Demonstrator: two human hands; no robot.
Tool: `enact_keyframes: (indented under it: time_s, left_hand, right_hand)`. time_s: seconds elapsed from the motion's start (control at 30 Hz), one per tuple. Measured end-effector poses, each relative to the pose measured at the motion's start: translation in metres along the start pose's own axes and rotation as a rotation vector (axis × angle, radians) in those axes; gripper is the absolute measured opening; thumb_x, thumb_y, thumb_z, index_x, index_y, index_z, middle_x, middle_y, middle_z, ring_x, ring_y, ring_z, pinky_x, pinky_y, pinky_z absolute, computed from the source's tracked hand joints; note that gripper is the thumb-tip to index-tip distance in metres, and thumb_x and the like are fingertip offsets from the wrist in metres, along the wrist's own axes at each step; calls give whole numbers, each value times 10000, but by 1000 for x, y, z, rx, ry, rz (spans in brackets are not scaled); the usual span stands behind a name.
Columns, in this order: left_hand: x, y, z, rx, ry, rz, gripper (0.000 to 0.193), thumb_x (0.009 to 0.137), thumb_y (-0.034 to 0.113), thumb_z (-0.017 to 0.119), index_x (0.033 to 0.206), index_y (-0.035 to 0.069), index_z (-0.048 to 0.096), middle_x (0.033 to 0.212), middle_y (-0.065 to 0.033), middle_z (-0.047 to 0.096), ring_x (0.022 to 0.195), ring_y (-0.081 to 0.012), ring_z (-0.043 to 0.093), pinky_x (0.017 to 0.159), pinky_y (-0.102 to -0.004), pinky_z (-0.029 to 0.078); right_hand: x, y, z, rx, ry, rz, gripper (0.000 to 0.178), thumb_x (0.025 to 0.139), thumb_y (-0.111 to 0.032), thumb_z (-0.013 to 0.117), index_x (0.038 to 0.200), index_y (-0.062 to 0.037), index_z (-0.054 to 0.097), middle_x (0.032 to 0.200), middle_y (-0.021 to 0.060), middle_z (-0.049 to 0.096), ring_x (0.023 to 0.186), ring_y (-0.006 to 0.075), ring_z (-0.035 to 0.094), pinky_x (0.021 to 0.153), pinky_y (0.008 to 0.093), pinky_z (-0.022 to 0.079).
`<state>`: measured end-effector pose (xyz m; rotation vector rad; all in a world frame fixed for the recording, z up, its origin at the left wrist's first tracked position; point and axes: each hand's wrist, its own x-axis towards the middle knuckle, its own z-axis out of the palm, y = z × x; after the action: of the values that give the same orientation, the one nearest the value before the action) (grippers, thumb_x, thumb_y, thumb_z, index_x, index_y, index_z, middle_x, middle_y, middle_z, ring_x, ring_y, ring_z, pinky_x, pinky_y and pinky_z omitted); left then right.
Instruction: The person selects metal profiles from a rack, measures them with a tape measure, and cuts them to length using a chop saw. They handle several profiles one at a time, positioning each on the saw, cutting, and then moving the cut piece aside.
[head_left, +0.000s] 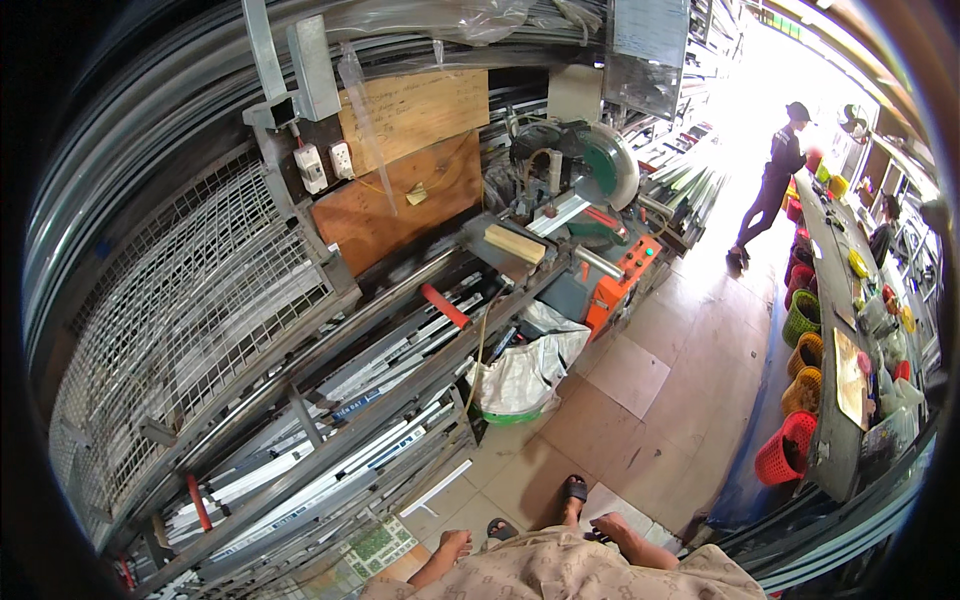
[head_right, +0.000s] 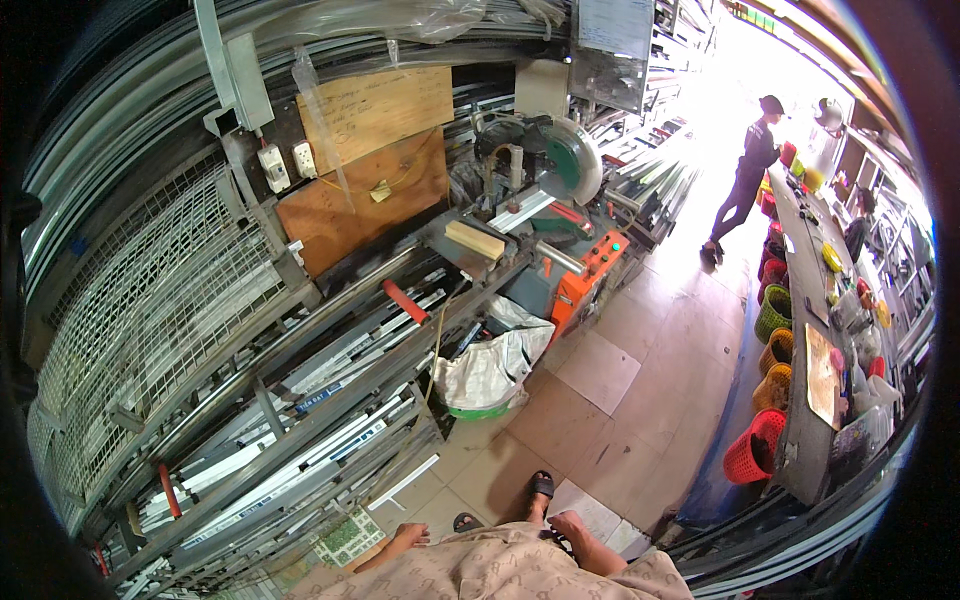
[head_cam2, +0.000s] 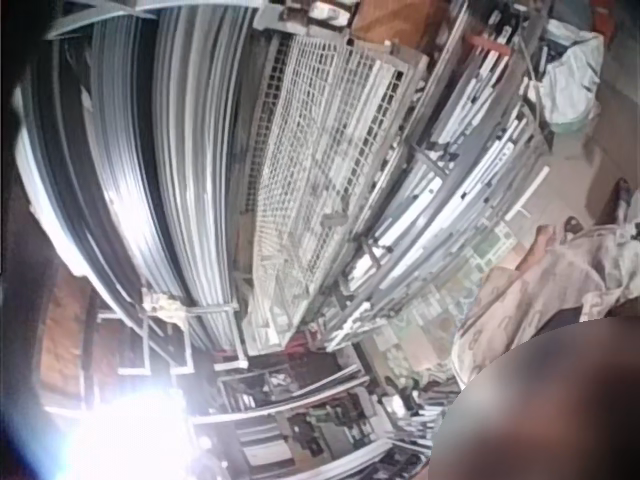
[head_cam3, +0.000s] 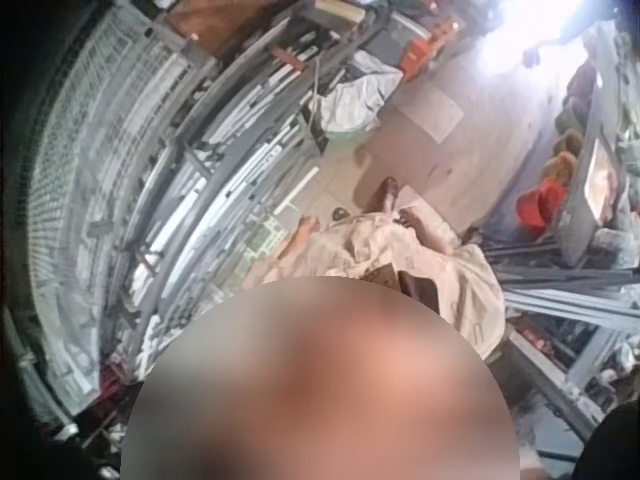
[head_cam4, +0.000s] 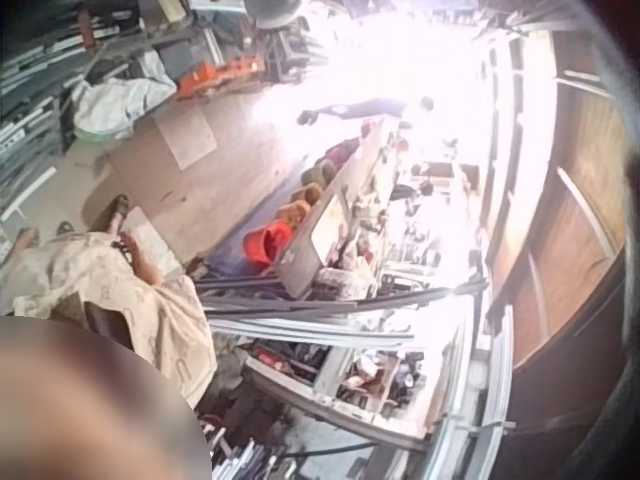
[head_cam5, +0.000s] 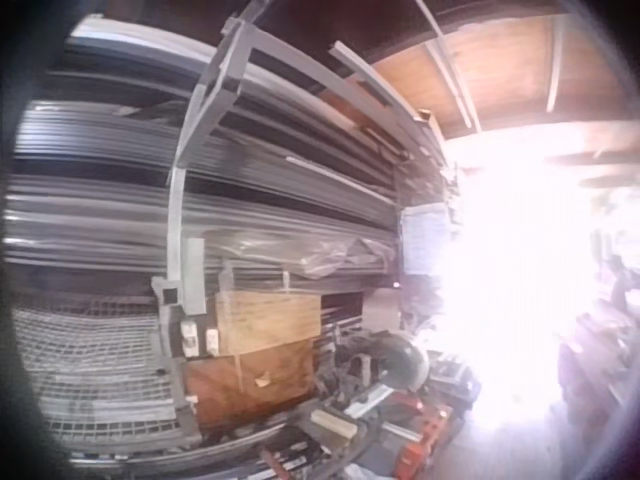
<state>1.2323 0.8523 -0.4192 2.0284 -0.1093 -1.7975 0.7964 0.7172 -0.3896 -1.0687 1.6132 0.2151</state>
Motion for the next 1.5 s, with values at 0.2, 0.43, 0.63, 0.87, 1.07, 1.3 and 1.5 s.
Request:
enact_keyframes:
  time_s: [0.2,0.43,0.63,0.87,1.07,1.3,1.5]
  left_hand:
    - [4,-47,-30,246,38,83,366,875,363,718,977,12,740,923,-100,721,656,-189,615,507,-340,445]
    - [0,-69,-29,-23,-2,176,422,874,408,694,1034,21,747,973,-87,738,703,-176,610,568,-354,448]
    - [10,-37,-11,215,33,59,430,903,390,663,1135,32,712,1040,-120,748,803,-212,686,598,-370,474]
    - [3,-24,-4,3,39,79,330,910,302,672,1070,16,708,995,-101,737,824,-211,703,589,-362,501]
    - [8,-13,-11,241,69,70,364,885,369,697,1016,31,734,792,-62,678,637,-174,636,484,-343,422]
    - [24,8,-16,463,-38,82,415,866,411,708,1035,32,739,704,-37,631,530,-144,528,445,-335,367]
    - [22,60,3,252,-36,152,498,883,371,712,1178,-29,681,1037,-153,718,781,-230,666,673,-363,522]
  right_hand:
    - [-19,-11,2,144,80,167,357,878,-382,699,998,-51,761,918,62,753,719,212,673,601,369,523]
    - [18,15,16,-10,-21,96,191,963,-251,619,945,-96,730,858,54,730,735,182,701,637,382,573]
    - [22,15,18,-223,23,-97,228,945,-290,637,948,-91,748,864,75,745,725,208,699,664,361,574]
    - [30,33,16,-107,87,86,269,937,-339,629,937,-107,766,915,96,764,814,288,724,703,387,565]
    - [33,36,5,-536,134,-182,366,837,-378,688,917,-33,778,882,149,763,808,292,744,745,390,582]
    - [5,3,-21,223,263,152,295,898,-291,708,931,-2,763,828,93,740,671,215,671,570,378,540]
    - [28,-39,-100,665,481,0,294,848,-201,690,1050,7,742,884,104,750,685,212,724,538,348,547]
